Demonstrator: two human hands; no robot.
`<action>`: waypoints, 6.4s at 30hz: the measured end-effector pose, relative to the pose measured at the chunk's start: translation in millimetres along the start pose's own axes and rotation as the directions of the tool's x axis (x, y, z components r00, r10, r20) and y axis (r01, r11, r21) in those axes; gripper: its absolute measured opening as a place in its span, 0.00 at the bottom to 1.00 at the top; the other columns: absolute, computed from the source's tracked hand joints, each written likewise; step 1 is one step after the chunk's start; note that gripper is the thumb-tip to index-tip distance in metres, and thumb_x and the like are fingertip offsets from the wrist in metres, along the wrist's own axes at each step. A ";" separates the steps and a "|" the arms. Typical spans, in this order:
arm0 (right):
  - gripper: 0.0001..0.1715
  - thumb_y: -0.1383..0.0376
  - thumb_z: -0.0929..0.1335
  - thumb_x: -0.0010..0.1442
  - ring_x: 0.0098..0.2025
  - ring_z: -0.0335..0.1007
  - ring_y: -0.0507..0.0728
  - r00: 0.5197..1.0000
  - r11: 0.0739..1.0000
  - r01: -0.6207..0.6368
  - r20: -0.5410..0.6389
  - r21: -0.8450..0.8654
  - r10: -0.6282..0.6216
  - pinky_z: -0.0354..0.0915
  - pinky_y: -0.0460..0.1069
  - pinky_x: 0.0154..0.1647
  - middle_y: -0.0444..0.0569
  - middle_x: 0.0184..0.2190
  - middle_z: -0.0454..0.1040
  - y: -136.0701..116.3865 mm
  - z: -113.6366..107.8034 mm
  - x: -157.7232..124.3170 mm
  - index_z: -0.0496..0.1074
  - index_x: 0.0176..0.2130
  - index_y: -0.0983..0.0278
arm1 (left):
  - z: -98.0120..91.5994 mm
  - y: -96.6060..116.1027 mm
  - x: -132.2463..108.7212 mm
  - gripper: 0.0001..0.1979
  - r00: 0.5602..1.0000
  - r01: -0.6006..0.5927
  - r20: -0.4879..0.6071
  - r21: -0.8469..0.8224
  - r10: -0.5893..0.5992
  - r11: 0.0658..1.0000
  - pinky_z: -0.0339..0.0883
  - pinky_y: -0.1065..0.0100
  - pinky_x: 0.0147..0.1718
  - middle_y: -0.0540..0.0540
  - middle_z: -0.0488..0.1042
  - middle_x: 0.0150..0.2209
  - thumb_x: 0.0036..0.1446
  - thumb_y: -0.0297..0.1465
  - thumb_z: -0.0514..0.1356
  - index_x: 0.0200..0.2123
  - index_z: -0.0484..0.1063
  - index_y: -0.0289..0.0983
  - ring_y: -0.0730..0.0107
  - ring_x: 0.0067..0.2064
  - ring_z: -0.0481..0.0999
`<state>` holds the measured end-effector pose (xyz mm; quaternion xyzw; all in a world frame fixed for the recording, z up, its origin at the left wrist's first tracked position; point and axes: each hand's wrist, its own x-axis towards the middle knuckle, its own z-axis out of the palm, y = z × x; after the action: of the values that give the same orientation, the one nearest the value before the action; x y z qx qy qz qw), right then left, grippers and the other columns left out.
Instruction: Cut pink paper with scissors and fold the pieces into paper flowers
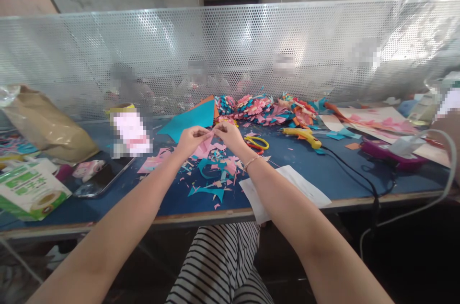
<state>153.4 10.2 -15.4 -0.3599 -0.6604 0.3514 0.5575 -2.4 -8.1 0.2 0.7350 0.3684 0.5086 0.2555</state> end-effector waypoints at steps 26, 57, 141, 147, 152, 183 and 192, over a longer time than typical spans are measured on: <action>0.12 0.59 0.69 0.47 0.23 0.63 0.48 0.987 0.987 -0.160 -0.013 0.010 0.161 0.60 0.43 0.21 0.43 0.20 0.67 -11.2 1.5 -5.5 0.66 0.24 0.65 | -0.2 0.3 -0.5 0.13 1.000 0.003 -0.008 0.044 -0.002 0.999 0.65 0.66 0.34 0.43 0.75 0.29 0.44 0.39 0.62 0.27 0.72 0.33 0.66 0.31 0.73; 0.08 0.62 0.66 0.50 0.22 0.63 0.47 0.989 0.990 -0.141 -0.035 0.011 0.142 0.60 0.41 0.22 0.41 0.19 0.66 -15.9 1.1 -6.6 0.67 0.26 0.65 | 1.5 -2.1 -0.3 0.12 1.000 -0.001 0.013 -0.002 0.001 1.000 0.65 0.66 0.33 0.44 0.75 0.28 0.44 0.38 0.63 0.27 0.72 0.34 0.68 0.31 0.73; 0.06 0.67 0.66 0.47 0.18 0.63 0.47 0.985 0.999 -0.047 0.165 -0.006 0.047 0.61 0.43 0.20 0.39 0.16 0.66 -8.4 4.5 -6.4 0.61 0.27 0.65 | 4.3 -2.1 -0.7 0.14 0.977 0.213 0.039 -0.151 -0.210 0.965 0.63 0.69 0.26 0.48 0.73 0.27 0.40 0.36 0.64 0.32 0.71 0.35 0.74 0.24 0.69; 0.07 0.70 0.65 0.47 0.19 0.65 0.48 0.983 0.992 -0.125 0.135 0.003 0.124 0.62 0.42 0.21 0.40 0.16 0.67 -9.7 5.8 -6.8 0.60 0.28 0.64 | 5.3 -2.8 -0.1 0.15 0.974 0.224 -0.021 -0.109 -0.227 0.968 0.60 0.70 0.23 0.48 0.72 0.25 0.37 0.35 0.65 0.31 0.70 0.35 0.74 0.24 0.68; 0.05 0.66 0.65 0.48 0.21 0.65 0.49 0.972 0.986 -0.108 0.194 -0.130 0.132 0.61 0.43 0.22 0.42 0.19 0.68 -9.6 4.5 -7.9 0.62 0.28 0.65 | 4.0 0.9 1.8 0.13 0.952 0.283 -0.084 -0.127 -0.295 0.951 0.63 0.71 0.24 0.47 0.73 0.28 0.38 0.30 0.63 0.31 0.67 0.34 0.73 0.26 0.70; 0.14 0.59 0.61 0.55 0.27 0.61 0.51 0.918 0.556 0.173 0.338 -0.813 0.209 0.51 0.45 0.26 0.50 0.26 0.70 -10.9 1.4 -14.6 0.68 0.28 0.67 | 6.2 2.4 -2.2 0.04 0.961 0.274 -0.041 0.003 -0.274 0.962 0.64 0.72 0.23 0.51 0.68 0.18 0.41 0.26 0.60 0.24 0.66 0.34 0.72 0.21 0.70; 0.13 0.58 0.64 0.52 0.26 0.63 0.50 0.947 0.811 0.099 0.304 -0.576 0.100 0.56 0.44 0.26 0.45 0.25 0.67 -14.0 2.8 -13.1 0.65 0.30 0.67 | 2.0 -6.0 1.8 0.04 0.969 0.242 -0.044 -0.029 -0.243 0.970 0.64 0.71 0.23 0.51 0.68 0.18 0.41 0.27 0.60 0.23 0.66 0.34 0.74 0.21 0.69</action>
<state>151.1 -8.2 -10.0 -0.4519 -0.8176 0.1851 0.3050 -1.9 -3.1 -4.0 0.6691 0.4554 0.4953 0.3156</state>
